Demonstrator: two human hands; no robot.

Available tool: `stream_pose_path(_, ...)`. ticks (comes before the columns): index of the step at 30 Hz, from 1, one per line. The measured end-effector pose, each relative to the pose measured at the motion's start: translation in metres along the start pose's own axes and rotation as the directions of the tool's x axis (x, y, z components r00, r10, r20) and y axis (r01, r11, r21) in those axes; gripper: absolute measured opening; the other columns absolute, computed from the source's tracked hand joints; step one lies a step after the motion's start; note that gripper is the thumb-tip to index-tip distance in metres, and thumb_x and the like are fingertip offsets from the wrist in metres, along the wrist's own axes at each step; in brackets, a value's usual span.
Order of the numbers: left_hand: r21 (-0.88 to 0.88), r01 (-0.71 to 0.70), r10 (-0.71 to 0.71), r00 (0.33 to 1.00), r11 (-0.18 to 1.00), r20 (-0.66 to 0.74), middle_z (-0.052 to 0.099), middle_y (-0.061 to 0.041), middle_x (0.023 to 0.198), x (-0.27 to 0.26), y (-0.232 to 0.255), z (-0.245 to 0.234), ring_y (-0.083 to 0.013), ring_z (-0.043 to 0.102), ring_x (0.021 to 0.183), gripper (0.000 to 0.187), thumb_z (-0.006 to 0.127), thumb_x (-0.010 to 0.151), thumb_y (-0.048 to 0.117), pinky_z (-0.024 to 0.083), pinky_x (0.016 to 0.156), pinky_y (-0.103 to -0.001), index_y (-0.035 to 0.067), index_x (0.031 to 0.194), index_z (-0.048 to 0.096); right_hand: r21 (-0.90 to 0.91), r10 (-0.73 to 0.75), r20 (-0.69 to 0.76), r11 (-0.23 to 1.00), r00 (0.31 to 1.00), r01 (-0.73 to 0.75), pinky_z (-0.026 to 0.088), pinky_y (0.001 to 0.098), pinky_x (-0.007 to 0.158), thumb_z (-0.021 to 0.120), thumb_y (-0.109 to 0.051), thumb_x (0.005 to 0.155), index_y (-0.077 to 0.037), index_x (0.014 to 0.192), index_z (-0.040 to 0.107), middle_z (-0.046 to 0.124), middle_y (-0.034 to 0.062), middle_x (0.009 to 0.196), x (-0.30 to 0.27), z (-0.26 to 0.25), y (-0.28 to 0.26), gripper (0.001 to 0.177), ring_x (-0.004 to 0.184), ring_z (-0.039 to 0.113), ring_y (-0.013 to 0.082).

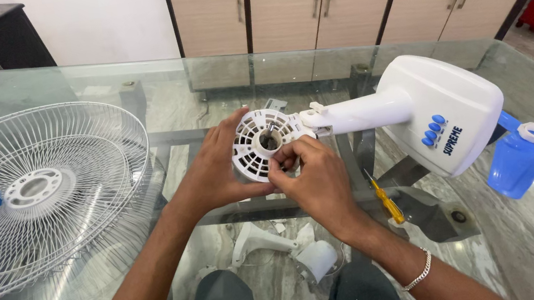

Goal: The person disassembles a white Supreme brand fan on a glass table. They use a yellow screwdriver to remove screws from the fan's rear housing, then separate the motor assembly from the casing and place the parts on the table.

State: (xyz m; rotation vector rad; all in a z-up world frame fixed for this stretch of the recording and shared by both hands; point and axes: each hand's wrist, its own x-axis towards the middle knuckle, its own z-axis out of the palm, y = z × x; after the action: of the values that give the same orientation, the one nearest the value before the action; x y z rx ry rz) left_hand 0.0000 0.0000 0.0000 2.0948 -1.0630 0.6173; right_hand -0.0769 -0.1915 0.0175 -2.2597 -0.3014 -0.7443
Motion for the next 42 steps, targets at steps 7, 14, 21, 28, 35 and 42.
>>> stream_pose_path(7,-0.014,-0.009,0.009,1.0,1.0,-0.017,0.055,-0.024,0.141,0.001,0.0,0.0,-0.041,0.053,0.135,0.123,0.094,0.062,0.054,0.043,0.114,-0.052,0.0,0.154,0.033,-0.066,-0.18,-0.102,0.982,0.978,0.174,0.055,0.035,0.068,0.08,-0.012,0.08,-0.004,0.086,0.072,0.069,0.006,0.084,-0.004,0.005,0.001,0.012,0.076,0.069,0.0193)
stream_pose_path(14,0.016,-0.015,0.016,1.0,1.0,-0.024,0.054,-0.024,0.144,0.0,0.0,-0.001,-0.0401,0.053,0.136,0.122,0.093,0.063,0.054,0.044,0.114,-0.05,0.0,0.154,0.033,-0.217,-0.354,-0.1,0.92,0.93,0.327,0.055,0.0397,0.069,0.08,-0.008,0.082,-0.002,0.088,0.069,0.068,0.0089,0.087,-0.009,0.001,-0.006,0.014,0.08,0.068,0.0243)
stream_pose_path(21,0.011,0.005,-0.005,1.0,1.0,-0.01,0.053,-0.024,0.146,0.0,0.0,0.0,-0.041,0.051,0.138,0.128,0.094,0.061,0.058,0.043,0.114,-0.051,0.0,0.155,0.031,-0.136,-0.363,-0.105,0.927,0.926,0.348,0.058,0.0333,0.069,0.079,-0.008,0.086,-0.001,0.092,0.069,0.068,0.0086,0.09,-0.003,-0.01,-0.009,0.013,0.08,0.071,0.019)
stream_pose_path(28,-0.004,0.051,-0.051,0.999,0.999,0.016,0.056,-0.025,0.141,0.002,0.001,0.001,-0.0427,0.053,0.136,0.133,0.092,0.056,0.067,0.044,0.113,-0.054,0.001,0.155,0.031,0.334,0.111,0.002,0.937,0.994,-0.106,0.058,0.0248,0.061,0.073,-0.01,0.093,0.0,0.098,0.073,0.078,0.0102,0.086,0.02,-0.034,0.006,0.011,0.073,0.073,0.0114)
stream_pose_path(35,-0.019,0.033,-0.033,0.999,0.999,-0.012,0.055,-0.028,0.142,-0.001,0.003,0.002,-0.0448,0.052,0.137,0.131,0.091,0.058,0.068,0.044,0.113,-0.055,0.0,0.155,0.032,0.687,0.189,0.071,0.703,0.98,-0.185,0.064,0.0302,0.073,0.064,-0.002,0.097,0.003,0.1,0.067,0.075,0.016,0.092,0.022,-0.046,0.039,0.007,0.08,0.075,0.0175)
stream_pose_path(42,-0.004,0.026,-0.027,0.999,1.0,-0.023,0.053,-0.029,0.143,-0.001,0.002,0.003,-0.047,0.049,0.138,0.131,0.092,0.059,0.065,0.041,0.114,-0.057,-0.001,0.156,0.032,0.679,0.213,-0.01,0.719,0.977,-0.15,0.064,0.0321,0.081,0.067,-0.001,0.096,0.002,0.107,0.063,0.071,0.015,0.1,0.006,-0.08,0.075,0.011,0.09,0.073,0.018)
